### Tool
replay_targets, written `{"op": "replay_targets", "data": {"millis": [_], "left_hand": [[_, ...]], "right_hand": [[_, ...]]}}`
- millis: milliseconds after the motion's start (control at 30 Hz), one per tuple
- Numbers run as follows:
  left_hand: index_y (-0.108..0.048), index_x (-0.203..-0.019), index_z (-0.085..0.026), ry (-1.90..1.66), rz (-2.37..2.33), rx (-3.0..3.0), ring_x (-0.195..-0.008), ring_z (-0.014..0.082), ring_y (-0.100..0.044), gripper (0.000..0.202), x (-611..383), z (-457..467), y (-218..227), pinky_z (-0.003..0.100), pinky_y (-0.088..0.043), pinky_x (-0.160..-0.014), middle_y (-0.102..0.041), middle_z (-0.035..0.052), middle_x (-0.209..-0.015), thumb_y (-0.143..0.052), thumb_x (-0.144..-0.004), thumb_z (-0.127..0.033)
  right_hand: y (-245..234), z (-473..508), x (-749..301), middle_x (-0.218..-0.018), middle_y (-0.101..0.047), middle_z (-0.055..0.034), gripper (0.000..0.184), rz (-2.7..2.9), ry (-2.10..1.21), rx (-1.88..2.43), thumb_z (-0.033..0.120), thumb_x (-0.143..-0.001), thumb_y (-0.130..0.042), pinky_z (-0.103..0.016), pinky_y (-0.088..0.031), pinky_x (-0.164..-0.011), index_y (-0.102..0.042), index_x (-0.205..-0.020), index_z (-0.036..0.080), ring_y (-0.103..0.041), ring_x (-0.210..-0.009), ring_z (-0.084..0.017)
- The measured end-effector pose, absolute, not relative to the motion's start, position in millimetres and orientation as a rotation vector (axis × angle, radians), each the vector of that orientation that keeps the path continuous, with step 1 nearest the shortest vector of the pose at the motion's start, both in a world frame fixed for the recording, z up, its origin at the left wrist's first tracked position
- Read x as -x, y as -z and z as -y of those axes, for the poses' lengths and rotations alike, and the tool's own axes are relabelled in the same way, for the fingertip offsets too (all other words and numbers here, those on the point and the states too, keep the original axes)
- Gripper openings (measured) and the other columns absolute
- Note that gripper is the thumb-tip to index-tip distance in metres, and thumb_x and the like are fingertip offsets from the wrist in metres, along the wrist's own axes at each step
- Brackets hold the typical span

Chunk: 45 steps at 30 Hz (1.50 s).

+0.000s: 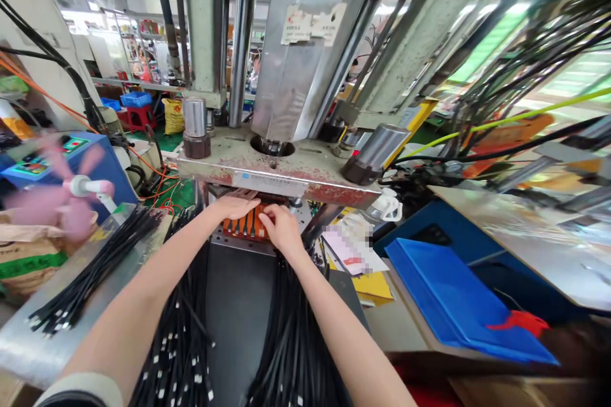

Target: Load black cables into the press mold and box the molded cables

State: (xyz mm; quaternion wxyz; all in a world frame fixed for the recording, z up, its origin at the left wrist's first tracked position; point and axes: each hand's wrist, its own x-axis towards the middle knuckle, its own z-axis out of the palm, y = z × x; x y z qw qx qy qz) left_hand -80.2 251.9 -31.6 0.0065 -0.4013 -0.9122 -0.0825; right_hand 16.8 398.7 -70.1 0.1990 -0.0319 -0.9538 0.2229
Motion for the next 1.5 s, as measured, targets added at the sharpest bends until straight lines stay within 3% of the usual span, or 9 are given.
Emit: {"op": "replay_targets", "data": {"millis": [100,233,400,500,633,833,1100,1300,1500], "left_hand": [[-0.046,-0.136,-0.015,0.199,2.759,1.102,-0.117,0.0249,-0.056,0.051,41.2,-205.9,48.8,0.037,-0.041,-0.097,-0.059,0.0148,-0.128,-0.023,-0.098,-0.040],[-0.064,-0.103,-0.008,-0.075,2.927,0.613,-0.098,0.0345,-0.062,0.043,6.5,-158.4,79.2,0.042,-0.048,-0.076,-0.065,0.0221,-0.100,-0.035,-0.093,-0.038],[-0.064,-0.093,-0.009,-0.091,3.099,0.517,-0.090,0.0332,-0.066,0.031,13.3,-143.7,91.2,0.040,-0.048,-0.070,-0.067,0.0204,-0.096,-0.037,-0.090,-0.023],[-0.060,-0.089,-0.015,0.282,3.038,0.681,-0.081,0.0237,-0.066,0.026,16.3,-145.3,73.3,0.033,-0.045,-0.071,-0.068,0.0108,-0.089,-0.037,-0.093,-0.029],[-0.051,-0.085,-0.019,1.031,2.752,1.079,-0.063,0.0120,-0.057,0.020,-1.7,-161.8,32.5,0.023,-0.040,-0.065,-0.060,-0.0019,-0.068,-0.038,-0.095,-0.030],[-0.054,-0.091,-0.017,1.505,2.437,1.333,-0.062,0.0090,-0.051,0.020,-30.9,-202.5,-24.6,0.020,-0.039,-0.059,-0.055,-0.0027,-0.070,-0.043,-0.095,-0.033],[-0.057,-0.070,-0.014,1.572,2.361,1.586,-0.050,0.0041,-0.050,0.023,-32.6,-234.4,-51.8,0.016,-0.040,-0.050,-0.051,-0.0030,-0.068,-0.048,-0.089,-0.020],[-0.060,-0.076,-0.014,1.578,2.190,1.481,-0.051,0.0058,-0.051,0.021,-25.8,-247.3,-52.6,0.018,-0.040,-0.050,-0.054,-0.0012,-0.069,-0.051,-0.090,-0.026],[-0.064,-0.083,-0.014,1.321,1.849,1.471,-0.068,0.0116,-0.055,0.021,-16.3,-257.2,-75.5,0.024,-0.044,-0.064,-0.058,0.0019,-0.074,-0.049,-0.093,-0.024]], "right_hand": [[87.3,-421.9,-75.2,-0.085,-0.067,-0.0104,0.029,2.696,-0.476,0.236,0.035,-0.095,-0.043,-0.030,-0.042,-0.071,-0.064,-0.089,0.016,-0.063,-0.079,-0.021],[110.7,-437.0,-132.3,-0.076,-0.069,-0.0144,0.035,3.077,-0.211,0.553,0.042,-0.094,-0.046,-0.032,-0.039,-0.060,-0.064,-0.077,0.017,-0.066,-0.070,-0.027],[115.6,-436.9,-136.4,-0.071,-0.069,-0.0080,0.026,3.046,-0.528,0.602,0.031,-0.091,-0.048,-0.031,-0.039,-0.063,-0.060,-0.069,0.020,-0.067,-0.074,-0.026],[103.5,-431.3,-133.6,-0.064,-0.066,-0.0046,0.024,2.810,-0.817,0.582,0.035,-0.090,-0.048,-0.030,-0.041,-0.061,-0.055,-0.071,0.021,-0.065,-0.064,-0.022],[76.6,-403.6,-137.7,-0.070,-0.068,-0.0007,0.020,2.543,-1.387,0.165,0.036,-0.089,-0.050,-0.025,-0.044,-0.055,-0.056,-0.099,0.020,-0.059,-0.055,-0.014],[34.2,-360.4,-136.3,-0.069,-0.064,0.0012,0.021,2.359,-1.572,-0.253,0.029,-0.092,-0.048,-0.021,-0.044,-0.055,-0.060,-0.106,0.020,-0.057,-0.055,-0.010],[12.8,-363.4,-121.9,-0.061,-0.055,0.0016,0.029,2.193,-1.511,-0.184,0.032,-0.094,-0.045,-0.021,-0.038,-0.053,-0.054,-0.070,0.019,-0.049,-0.053,-0.010],[40.8,-363.8,-118.4,-0.060,-0.052,0.0022,0.023,2.277,-1.367,-0.165,0.032,-0.089,-0.054,-0.022,-0.036,-0.055,-0.058,-0.071,0.018,-0.047,-0.055,-0.011],[75.4,-382.9,-75.9,-0.058,-0.056,0.0018,0.020,2.403,-1.188,-0.204,0.030,-0.084,-0.060,-0.024,-0.037,-0.057,-0.062,-0.068,0.018,-0.050,-0.056,-0.013]]}}
